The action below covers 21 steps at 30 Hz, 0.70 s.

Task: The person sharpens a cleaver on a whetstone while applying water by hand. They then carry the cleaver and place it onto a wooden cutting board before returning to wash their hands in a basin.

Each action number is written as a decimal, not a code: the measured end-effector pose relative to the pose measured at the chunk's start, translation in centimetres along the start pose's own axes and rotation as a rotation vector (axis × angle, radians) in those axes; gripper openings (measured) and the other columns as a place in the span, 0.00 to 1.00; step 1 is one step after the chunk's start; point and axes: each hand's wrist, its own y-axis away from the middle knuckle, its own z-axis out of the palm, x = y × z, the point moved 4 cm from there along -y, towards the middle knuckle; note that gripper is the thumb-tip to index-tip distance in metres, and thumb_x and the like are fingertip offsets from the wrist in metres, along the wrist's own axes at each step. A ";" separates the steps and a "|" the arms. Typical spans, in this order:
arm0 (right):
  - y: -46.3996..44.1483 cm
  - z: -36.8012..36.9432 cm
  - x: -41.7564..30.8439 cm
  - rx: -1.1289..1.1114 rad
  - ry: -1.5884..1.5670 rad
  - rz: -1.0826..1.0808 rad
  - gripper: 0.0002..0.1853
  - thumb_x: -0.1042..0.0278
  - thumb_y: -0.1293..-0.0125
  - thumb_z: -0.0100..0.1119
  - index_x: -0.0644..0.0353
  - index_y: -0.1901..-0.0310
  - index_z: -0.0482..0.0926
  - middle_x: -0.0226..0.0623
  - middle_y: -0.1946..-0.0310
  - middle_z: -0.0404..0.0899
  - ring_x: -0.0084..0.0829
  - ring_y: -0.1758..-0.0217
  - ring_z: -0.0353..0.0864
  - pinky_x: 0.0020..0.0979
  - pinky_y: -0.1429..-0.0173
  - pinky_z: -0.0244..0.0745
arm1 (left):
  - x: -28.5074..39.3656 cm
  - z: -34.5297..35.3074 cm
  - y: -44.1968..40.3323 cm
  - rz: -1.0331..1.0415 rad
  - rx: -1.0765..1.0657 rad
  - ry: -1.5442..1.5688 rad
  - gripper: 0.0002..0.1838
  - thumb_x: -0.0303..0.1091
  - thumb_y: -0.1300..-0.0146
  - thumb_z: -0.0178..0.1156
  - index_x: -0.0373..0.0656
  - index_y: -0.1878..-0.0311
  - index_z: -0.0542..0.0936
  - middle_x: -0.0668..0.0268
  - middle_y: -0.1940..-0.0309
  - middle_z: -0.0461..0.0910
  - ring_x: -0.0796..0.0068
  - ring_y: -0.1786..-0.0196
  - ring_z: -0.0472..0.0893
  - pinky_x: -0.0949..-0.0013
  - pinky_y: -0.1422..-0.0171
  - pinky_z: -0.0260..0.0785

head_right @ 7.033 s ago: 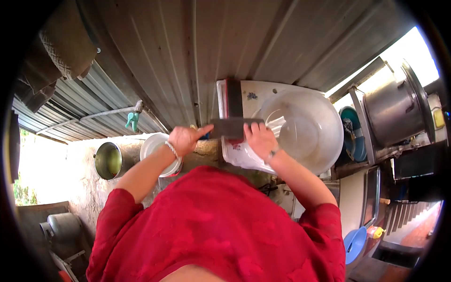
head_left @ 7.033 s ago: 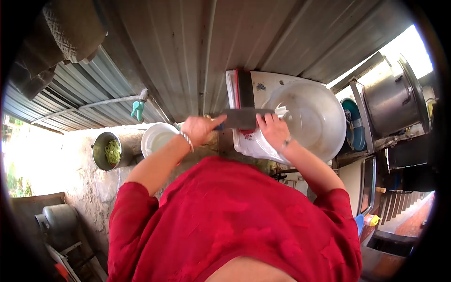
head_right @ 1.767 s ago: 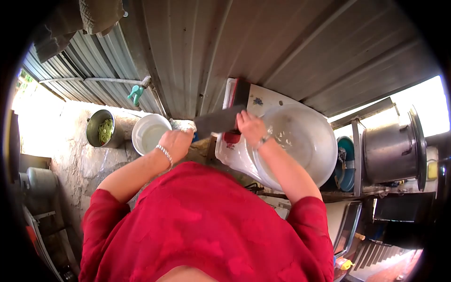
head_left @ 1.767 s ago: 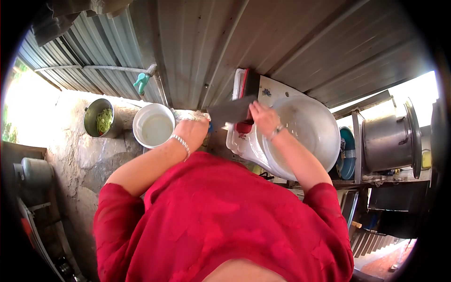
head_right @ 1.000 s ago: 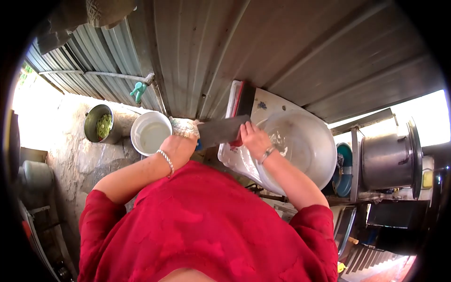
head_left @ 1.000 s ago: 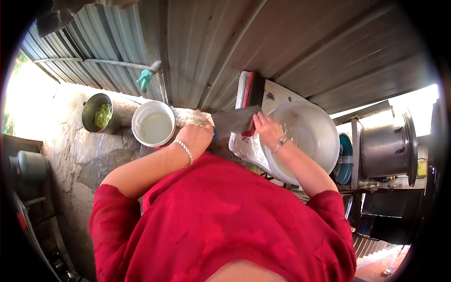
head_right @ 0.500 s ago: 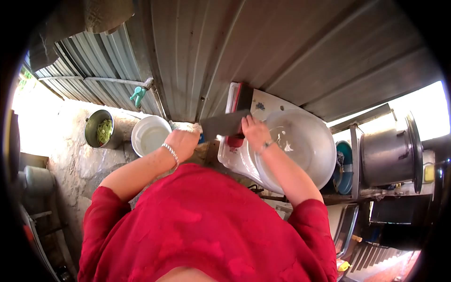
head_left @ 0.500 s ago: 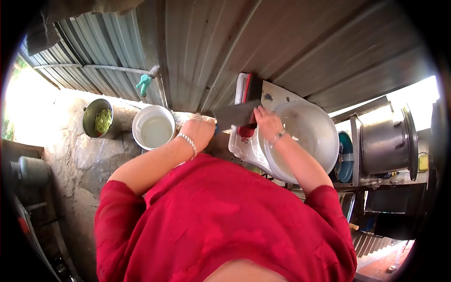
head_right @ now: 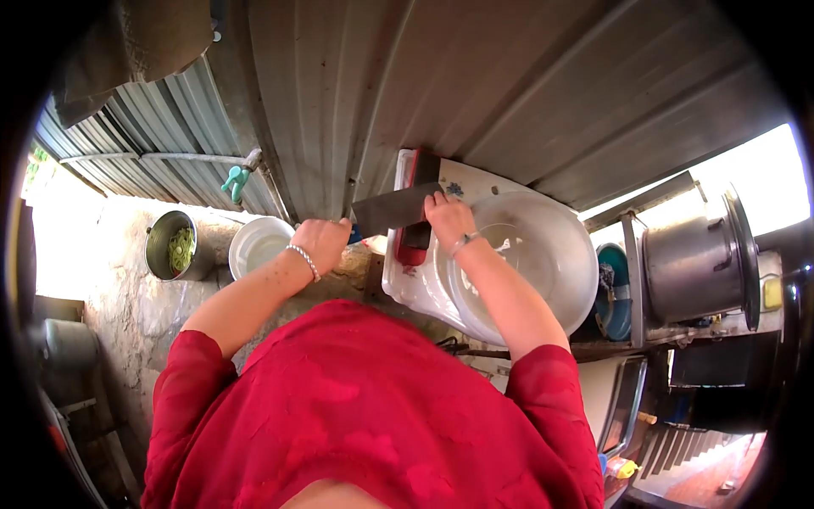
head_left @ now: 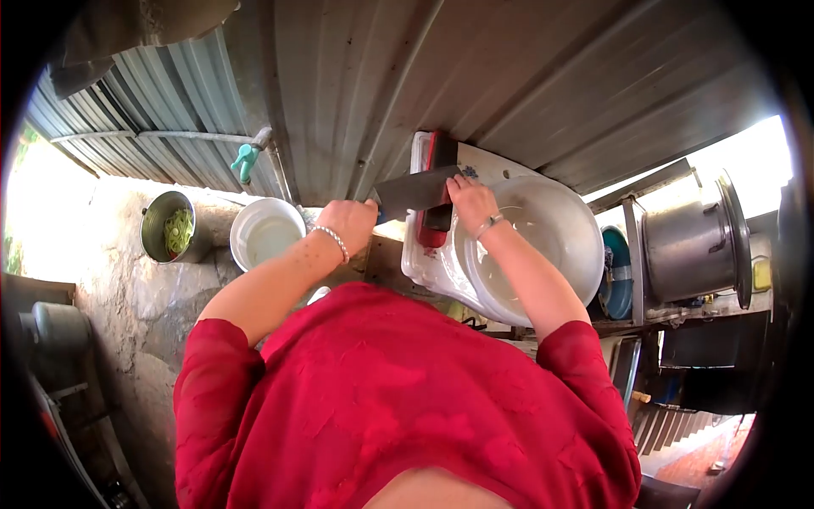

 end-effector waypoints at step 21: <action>4.1 0.1 -2.6 0.120 0.043 -0.075 0.17 0.73 0.45 0.50 0.66 0.52 0.74 0.47 0.53 0.77 0.37 0.54 0.79 0.32 0.55 0.78 | 0.4 0.5 2.9 0.014 0.046 0.006 0.08 0.27 0.48 0.53 0.37 0.64 0.74 0.53 0.74 0.81 0.55 0.68 0.82 0.56 0.64 0.74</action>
